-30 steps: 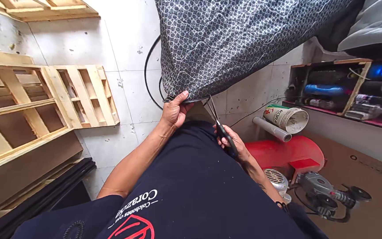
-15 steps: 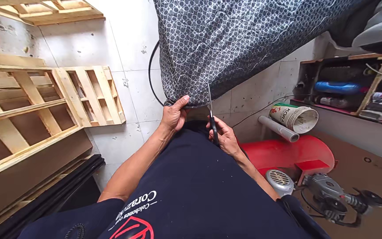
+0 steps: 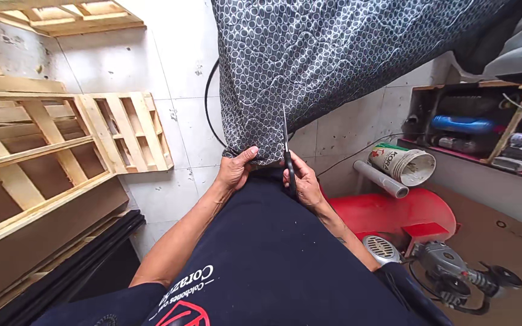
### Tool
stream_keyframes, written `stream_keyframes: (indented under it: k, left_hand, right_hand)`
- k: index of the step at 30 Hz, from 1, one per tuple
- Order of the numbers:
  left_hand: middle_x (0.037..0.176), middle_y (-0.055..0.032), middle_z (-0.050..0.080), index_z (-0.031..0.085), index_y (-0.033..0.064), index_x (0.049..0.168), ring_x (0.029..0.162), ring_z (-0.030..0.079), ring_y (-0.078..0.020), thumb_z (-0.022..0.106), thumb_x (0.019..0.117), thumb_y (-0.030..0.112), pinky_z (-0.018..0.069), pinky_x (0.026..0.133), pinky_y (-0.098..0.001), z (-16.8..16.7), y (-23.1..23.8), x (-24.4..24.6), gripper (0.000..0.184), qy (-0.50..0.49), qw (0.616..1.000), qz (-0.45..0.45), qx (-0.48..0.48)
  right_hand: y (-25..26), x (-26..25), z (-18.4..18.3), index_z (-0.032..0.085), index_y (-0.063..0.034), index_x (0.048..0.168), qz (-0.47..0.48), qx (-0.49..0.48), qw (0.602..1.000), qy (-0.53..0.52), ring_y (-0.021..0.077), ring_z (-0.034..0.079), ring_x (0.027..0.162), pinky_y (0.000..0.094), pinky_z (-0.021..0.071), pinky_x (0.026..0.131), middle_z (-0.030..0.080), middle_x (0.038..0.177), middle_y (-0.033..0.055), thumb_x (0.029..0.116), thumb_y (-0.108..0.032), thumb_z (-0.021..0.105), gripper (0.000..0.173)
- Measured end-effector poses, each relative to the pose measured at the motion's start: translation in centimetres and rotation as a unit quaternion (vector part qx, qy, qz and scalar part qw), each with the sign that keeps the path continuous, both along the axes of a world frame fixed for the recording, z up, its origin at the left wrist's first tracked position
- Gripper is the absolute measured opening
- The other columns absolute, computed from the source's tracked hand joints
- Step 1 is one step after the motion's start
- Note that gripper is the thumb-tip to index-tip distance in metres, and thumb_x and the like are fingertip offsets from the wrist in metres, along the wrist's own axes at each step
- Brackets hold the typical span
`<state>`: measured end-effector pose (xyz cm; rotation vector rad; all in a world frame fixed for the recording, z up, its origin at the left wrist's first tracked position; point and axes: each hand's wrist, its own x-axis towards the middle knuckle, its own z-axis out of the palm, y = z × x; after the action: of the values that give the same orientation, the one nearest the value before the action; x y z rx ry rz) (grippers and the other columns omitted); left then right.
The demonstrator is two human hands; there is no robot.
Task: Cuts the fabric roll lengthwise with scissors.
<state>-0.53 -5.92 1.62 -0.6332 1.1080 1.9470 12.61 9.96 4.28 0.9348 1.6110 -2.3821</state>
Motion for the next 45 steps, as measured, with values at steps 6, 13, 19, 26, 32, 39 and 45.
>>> stream_keyframes:
  k: [6, 13, 19, 26, 32, 39, 45]
  left_hand:
    - [0.102, -0.0141, 0.074, 0.054, -0.0008, 0.119, 0.091, 0.075, -0.0266, 0.073, 0.0871, -0.006, 0.0641, 0.084, -0.0459, 0.1, -0.4, -0.7, 0.037, 0.02, 0.999, -0.022, -0.011]
    - [0.102, -0.0126, 0.074, 0.054, -0.0014, 0.12, 0.093, 0.075, -0.0246, 0.077, 0.082, -0.007, 0.0636, 0.086, -0.0445, -0.2, -1.1, -1.2, 0.045, 0.042, 0.998, -0.037, -0.031]
    - [0.103, -0.0117, 0.075, 0.056, -0.0016, 0.121, 0.094, 0.075, -0.0228, 0.08, 0.0779, -0.007, 0.0633, 0.087, -0.043, 0.3, -2.1, -2.5, 0.05, 0.06, 0.996, -0.05, -0.048]
    - [0.105, -0.0113, 0.076, 0.057, -0.001, 0.122, 0.095, 0.075, -0.0218, 0.083, 0.076, -0.005, 0.0632, 0.089, -0.0417, 1.3, -3.3, -4.3, 0.053, 0.06, 0.992, -0.089, -0.069]
    - [0.105, -0.011, 0.076, 0.059, -0.0002, 0.123, 0.095, 0.075, -0.0212, 0.084, 0.0729, -0.005, 0.0634, 0.088, -0.0409, 2.0, -5.1, -5.9, 0.056, 0.057, 0.988, -0.104, -0.095]
    - [0.104, -0.0076, 0.077, 0.064, 0.0037, 0.119, 0.094, 0.075, -0.0181, 0.089, 0.069, 0.002, 0.0635, 0.087, -0.0376, 2.8, -6.8, -8.0, 0.056, 0.083, 0.984, -0.114, -0.111]
    - [0.103, -0.0063, 0.077, 0.064, 0.0042, 0.119, 0.094, 0.075, -0.0164, 0.09, 0.0662, 0.005, 0.0634, 0.087, -0.0359, 3.5, -7.7, -9.2, 0.058, 0.092, 0.978, -0.126, -0.141]
  right_hand:
    - [0.8, -2.6, -0.8, 0.04, 0.0108, 0.148, -0.015, -0.008, 1.0, 0.009, 0.007, 0.062, 0.078, 0.023, 0.056, 0.068, 0.066, 0.112, 0.0088, 0.099, -0.002, 0.056, 0.053]
    - [1.6, -5.6, -1.1, 0.039, 0.0087, 0.15, -0.028, -0.024, 0.999, 0.008, 0.0068, 0.06, 0.082, 0.0226, 0.0538, 0.071, 0.063, 0.115, 0.0075, 0.1002, -0.009, 0.055, 0.055]
    - [1.8, -6.7, -1.2, 0.042, 0.0108, 0.147, -0.037, -0.016, 0.999, 0.005, 0.011, 0.063, 0.076, 0.0258, 0.057, 0.066, 0.067, 0.111, 0.0106, 0.0981, -0.001, 0.057, 0.052]
    - [3.5, -10.8, -1.6, 0.04, 0.0089, 0.15, -0.027, -0.021, 0.999, 0.015, 0.0095, 0.062, 0.079, 0.0243, 0.0552, 0.067, 0.065, 0.113, 0.0092, 0.099, -0.003, 0.056, 0.054]
    - [4.5, -13.1, -1.9, 0.038, 0.0081, 0.151, -0.013, -0.012, 1.0, 0.01, 0.008, 0.06, 0.08, 0.0229, 0.054, 0.069, 0.063, 0.116, 0.0086, 0.1001, -0.007, 0.056, 0.056]
    - [5.6, -15.2, -1.9, 0.038, 0.007, 0.151, 0.0, -0.011, 1.0, 0.007, 0.011, 0.062, 0.077, 0.0258, 0.056, 0.064, 0.065, 0.112, 0.0094, 0.0989, -0.003, 0.056, 0.056]
    - [6.8, -18.8, -2.1, 0.039, 0.0067, 0.151, 0.012, 0.001, 1.0, 0.012, 0.0111, 0.063, 0.082, 0.0251, 0.0559, 0.068, 0.064, 0.113, 0.0099, 0.0997, -0.007, 0.056, 0.056]
